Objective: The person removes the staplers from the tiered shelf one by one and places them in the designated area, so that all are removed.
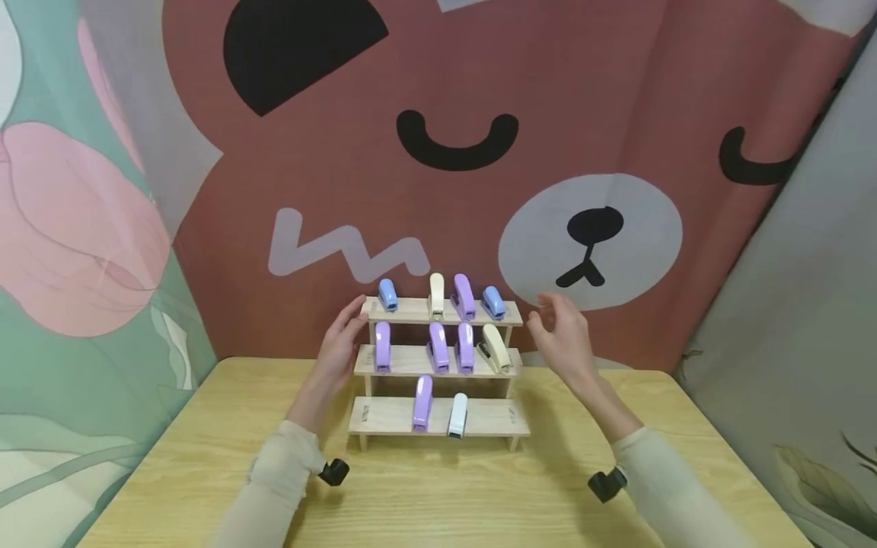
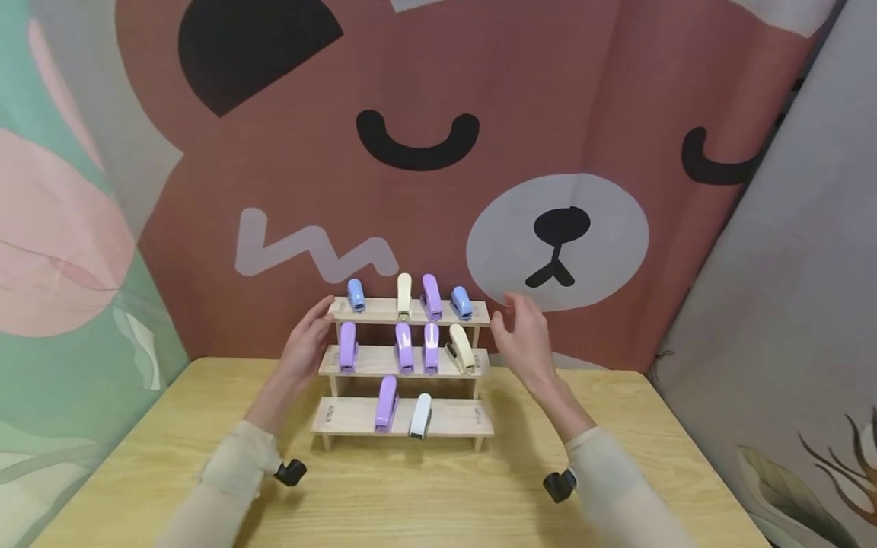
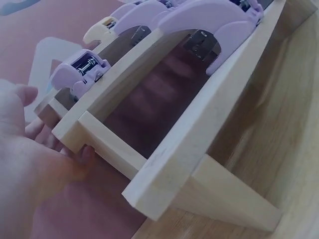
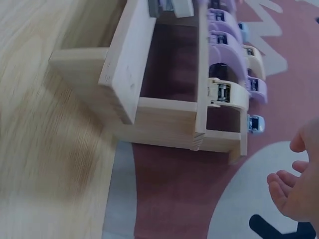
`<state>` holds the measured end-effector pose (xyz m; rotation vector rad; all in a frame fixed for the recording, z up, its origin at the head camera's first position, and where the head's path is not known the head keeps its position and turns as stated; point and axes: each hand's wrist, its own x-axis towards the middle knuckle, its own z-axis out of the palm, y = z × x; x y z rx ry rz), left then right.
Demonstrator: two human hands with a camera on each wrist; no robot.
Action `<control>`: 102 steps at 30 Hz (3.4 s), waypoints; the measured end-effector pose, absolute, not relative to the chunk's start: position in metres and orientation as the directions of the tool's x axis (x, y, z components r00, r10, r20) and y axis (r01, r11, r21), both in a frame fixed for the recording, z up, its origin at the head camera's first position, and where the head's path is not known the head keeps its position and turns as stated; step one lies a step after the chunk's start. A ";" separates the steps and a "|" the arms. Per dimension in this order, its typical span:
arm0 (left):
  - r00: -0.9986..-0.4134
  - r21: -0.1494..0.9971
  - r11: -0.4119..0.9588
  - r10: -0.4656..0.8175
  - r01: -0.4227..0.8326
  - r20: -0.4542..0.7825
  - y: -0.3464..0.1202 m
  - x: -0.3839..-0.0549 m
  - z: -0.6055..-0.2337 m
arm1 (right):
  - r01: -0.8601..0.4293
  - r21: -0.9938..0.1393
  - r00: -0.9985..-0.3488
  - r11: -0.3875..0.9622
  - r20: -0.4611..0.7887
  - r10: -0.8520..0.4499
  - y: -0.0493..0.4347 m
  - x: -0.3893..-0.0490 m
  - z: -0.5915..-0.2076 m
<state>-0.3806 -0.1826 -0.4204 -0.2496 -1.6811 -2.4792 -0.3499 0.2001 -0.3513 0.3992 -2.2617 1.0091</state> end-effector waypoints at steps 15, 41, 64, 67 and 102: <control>-0.974 0.929 -0.295 -0.095 0.224 0.205 -0.175 -0.376 -0.421 | -0.495 -0.538 -0.832 0.682 0.519 -0.195 0.179 -0.370 -0.344; -0.954 0.944 -0.199 -0.201 0.264 0.224 -0.162 -0.374 -0.426 | -0.409 -0.537 -0.862 0.738 0.493 -0.119 0.161 -0.389 -0.355; -0.932 0.935 -0.155 -0.232 0.319 0.279 -0.160 -0.374 -0.432 | -0.404 -0.558 -0.861 0.725 0.500 -0.094 0.161 -0.388 -0.354; -0.927 0.932 -0.151 -0.240 0.330 0.289 -0.158 -0.374 -0.432 | -0.406 -0.571 -0.865 0.713 0.492 -0.099 0.165 -0.386 -0.352; -0.912 0.913 -0.120 -0.192 0.389 0.364 -0.170 -0.377 -0.441 | -0.371 -0.481 -0.861 0.794 0.499 -0.099 0.222 -0.361 -0.335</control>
